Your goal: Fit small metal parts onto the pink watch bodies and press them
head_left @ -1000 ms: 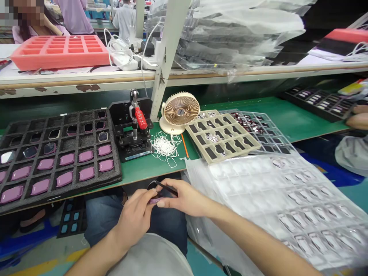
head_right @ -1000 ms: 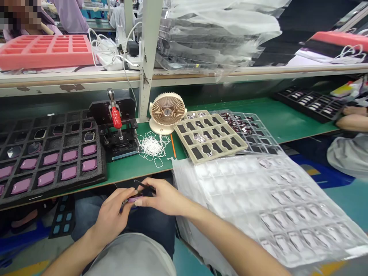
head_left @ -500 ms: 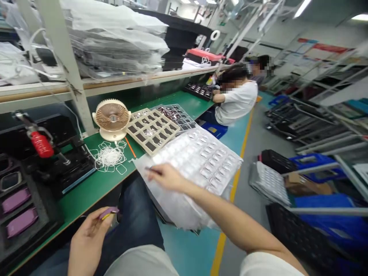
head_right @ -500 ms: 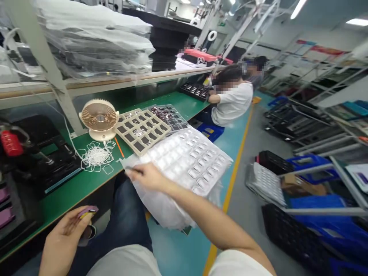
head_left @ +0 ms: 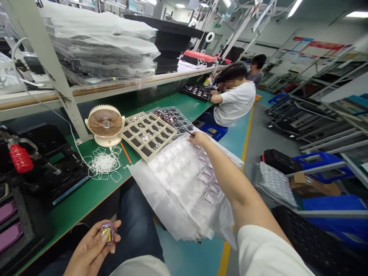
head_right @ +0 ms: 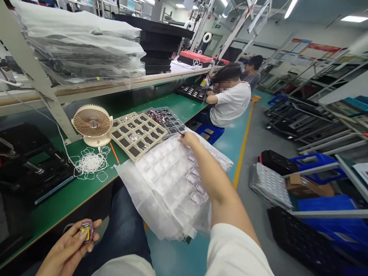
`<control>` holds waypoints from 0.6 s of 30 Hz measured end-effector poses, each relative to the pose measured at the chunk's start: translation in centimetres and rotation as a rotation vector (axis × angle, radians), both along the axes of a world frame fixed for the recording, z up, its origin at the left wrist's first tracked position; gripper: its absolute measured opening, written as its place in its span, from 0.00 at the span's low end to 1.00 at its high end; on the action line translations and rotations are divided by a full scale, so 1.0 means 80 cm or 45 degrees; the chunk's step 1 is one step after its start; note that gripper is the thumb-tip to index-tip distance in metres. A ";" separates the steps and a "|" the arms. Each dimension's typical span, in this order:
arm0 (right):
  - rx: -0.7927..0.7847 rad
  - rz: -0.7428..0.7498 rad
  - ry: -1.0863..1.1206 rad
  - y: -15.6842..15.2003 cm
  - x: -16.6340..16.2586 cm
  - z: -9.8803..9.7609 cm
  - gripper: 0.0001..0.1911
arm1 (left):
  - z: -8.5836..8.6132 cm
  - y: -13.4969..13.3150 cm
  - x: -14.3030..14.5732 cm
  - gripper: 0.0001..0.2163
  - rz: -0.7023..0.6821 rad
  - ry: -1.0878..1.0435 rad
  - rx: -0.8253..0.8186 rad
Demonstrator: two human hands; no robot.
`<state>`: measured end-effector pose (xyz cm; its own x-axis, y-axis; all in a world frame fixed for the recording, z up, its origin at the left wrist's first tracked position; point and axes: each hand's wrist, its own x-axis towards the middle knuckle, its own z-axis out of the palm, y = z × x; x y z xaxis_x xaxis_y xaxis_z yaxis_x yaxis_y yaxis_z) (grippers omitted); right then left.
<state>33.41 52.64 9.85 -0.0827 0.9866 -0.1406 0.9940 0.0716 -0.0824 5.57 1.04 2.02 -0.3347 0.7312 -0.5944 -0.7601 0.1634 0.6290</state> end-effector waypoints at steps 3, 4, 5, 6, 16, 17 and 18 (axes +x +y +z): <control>0.109 -0.035 0.057 -0.011 0.003 0.012 0.15 | 0.008 -0.001 -0.008 0.22 -0.027 -0.126 -0.040; 0.159 -0.037 0.089 -0.022 0.001 0.017 0.16 | 0.013 -0.001 -0.011 0.23 -0.026 -0.146 -0.048; 0.208 -0.025 0.128 -0.038 -0.004 0.020 0.16 | 0.018 -0.001 -0.013 0.23 -0.021 -0.146 -0.048; 0.252 0.000 0.166 -0.061 -0.012 0.021 0.16 | 0.023 0.000 -0.014 0.23 -0.016 -0.134 -0.036; -0.257 0.414 1.377 -0.454 -0.156 -0.028 0.19 | 0.032 0.008 -0.005 0.20 -0.090 -0.152 0.489; -0.369 0.390 1.476 -0.475 -0.167 -0.035 0.19 | 0.030 0.004 -0.006 0.19 -0.072 -0.154 0.518; -0.484 0.381 1.562 -0.490 -0.175 -0.041 0.18 | 0.028 0.000 -0.008 0.19 -0.050 -0.156 0.546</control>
